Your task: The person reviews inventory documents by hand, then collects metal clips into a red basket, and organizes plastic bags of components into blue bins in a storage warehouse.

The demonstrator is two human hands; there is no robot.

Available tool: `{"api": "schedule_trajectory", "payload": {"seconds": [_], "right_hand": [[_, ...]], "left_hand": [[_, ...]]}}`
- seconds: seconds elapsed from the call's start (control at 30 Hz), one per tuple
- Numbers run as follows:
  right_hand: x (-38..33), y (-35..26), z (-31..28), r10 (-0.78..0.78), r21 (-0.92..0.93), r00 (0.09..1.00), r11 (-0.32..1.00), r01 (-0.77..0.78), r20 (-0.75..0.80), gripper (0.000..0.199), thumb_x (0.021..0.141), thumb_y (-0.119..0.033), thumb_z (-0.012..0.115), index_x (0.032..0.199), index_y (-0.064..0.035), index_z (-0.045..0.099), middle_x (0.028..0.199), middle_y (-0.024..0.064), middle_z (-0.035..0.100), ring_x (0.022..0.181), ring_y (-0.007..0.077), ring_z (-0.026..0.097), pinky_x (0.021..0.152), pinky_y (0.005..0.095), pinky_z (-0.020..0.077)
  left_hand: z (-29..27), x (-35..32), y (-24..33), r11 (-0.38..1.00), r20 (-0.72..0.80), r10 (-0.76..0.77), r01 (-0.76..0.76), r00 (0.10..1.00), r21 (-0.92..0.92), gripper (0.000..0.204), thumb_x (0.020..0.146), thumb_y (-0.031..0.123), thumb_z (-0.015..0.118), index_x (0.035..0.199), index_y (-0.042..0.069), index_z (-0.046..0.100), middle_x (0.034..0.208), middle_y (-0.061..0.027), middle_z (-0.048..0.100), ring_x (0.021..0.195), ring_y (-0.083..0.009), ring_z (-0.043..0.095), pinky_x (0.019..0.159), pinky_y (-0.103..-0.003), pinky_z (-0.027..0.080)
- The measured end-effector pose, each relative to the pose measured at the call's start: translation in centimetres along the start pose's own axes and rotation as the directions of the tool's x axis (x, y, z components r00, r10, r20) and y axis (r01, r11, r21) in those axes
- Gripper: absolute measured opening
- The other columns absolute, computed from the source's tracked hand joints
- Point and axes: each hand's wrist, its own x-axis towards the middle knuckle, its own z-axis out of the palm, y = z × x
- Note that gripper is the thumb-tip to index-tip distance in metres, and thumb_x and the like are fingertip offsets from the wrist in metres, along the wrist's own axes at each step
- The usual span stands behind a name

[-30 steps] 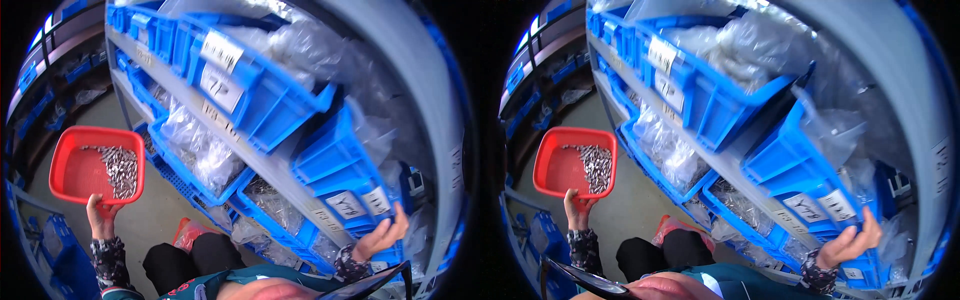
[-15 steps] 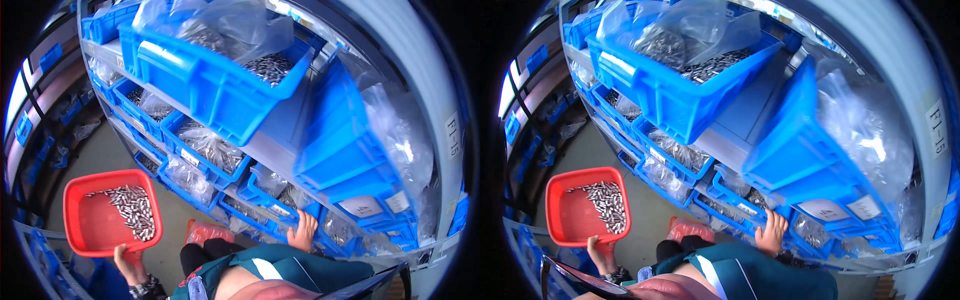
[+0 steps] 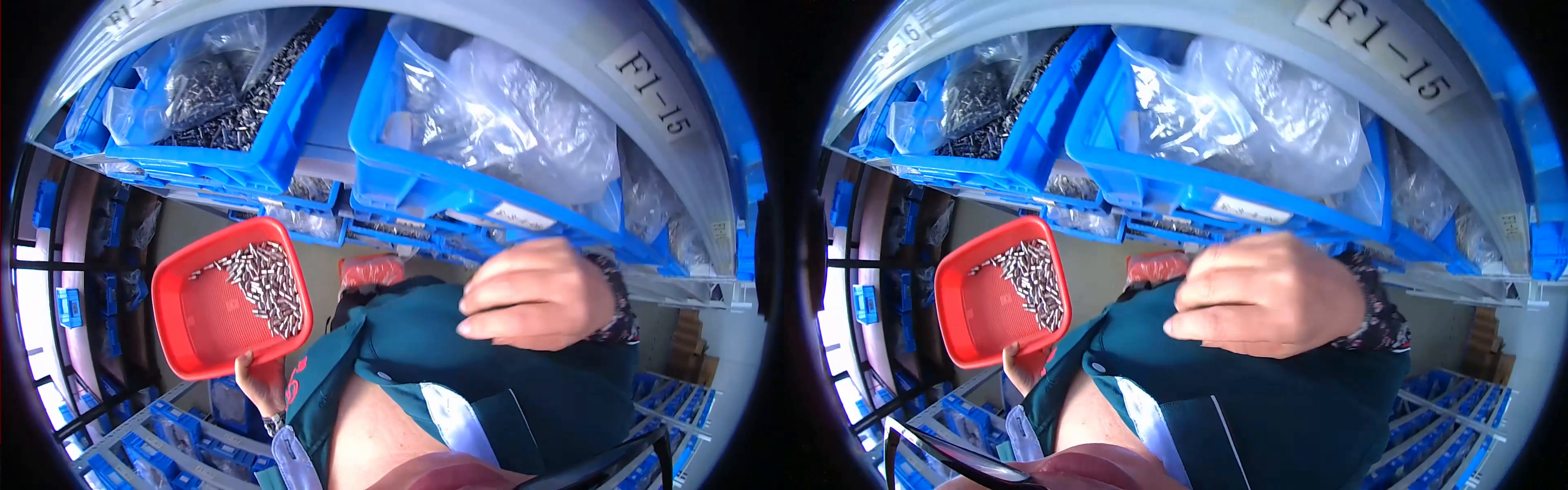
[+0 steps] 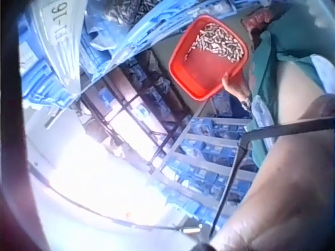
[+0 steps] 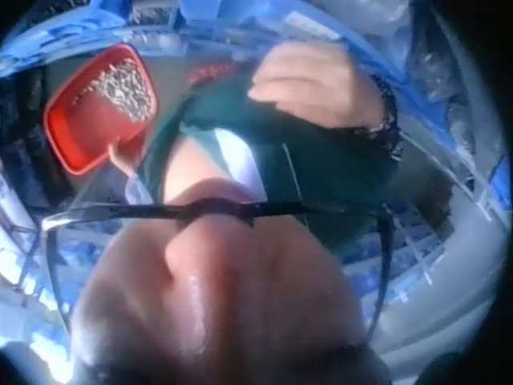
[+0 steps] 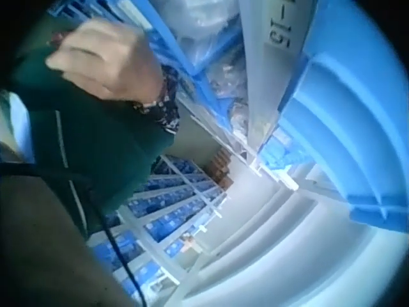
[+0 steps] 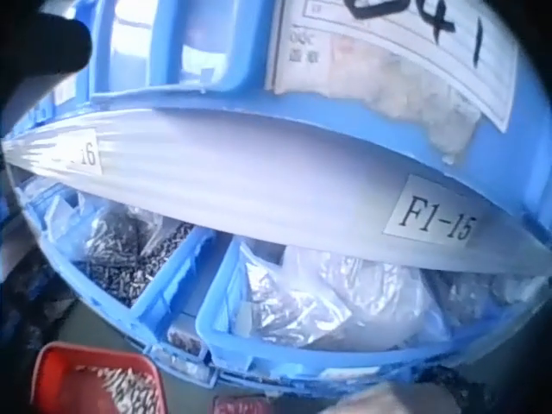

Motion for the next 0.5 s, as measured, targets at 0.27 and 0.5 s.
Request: {"api": "schedule_trajectory", "payload": {"seconds": [0.27, 0.5], "right_hand": [[-0.3, 5.0, -4.5, 0.261, -0.613, 0.885, 0.645, -0.456, -0.384, 0.037, 0.08, -0.016, 0.051, 0.116, -0.0065, 0.05, 0.112, 0.0145, 0.053, 0.108, 0.0304, 0.047, 0.093, 0.0382, 0.0335], [-3.1, 8.5, -5.6, 0.556, -0.553, 0.8, 0.603, -0.575, -0.226, 0.035, 0.078, -0.023, 0.057, 0.109, -0.0067, 0.052, 0.095, 0.0128, 0.059, 0.091, 0.03, 0.054, 0.082, 0.0387, 0.0387]], "left_hand": [[0.7, 0.5, 2.1, 0.996, 0.05, -0.062, 0.059, 0.997, 0.065, 0.049, 0.068, 0.008, 0.054, 0.115, 0.004, 0.042, 0.113, -0.0129, 0.051, 0.1, -0.029, 0.051, 0.084, -0.05, 0.043], [1.2, 0.2, 2.5, 0.997, 0.0, -0.04, 0.04, 0.999, 0.067, 0.049, 0.069, 0.006, 0.053, 0.116, 0.004, 0.042, 0.113, -0.013, 0.051, 0.101, -0.0289, 0.051, 0.084, -0.05, 0.044]]}}
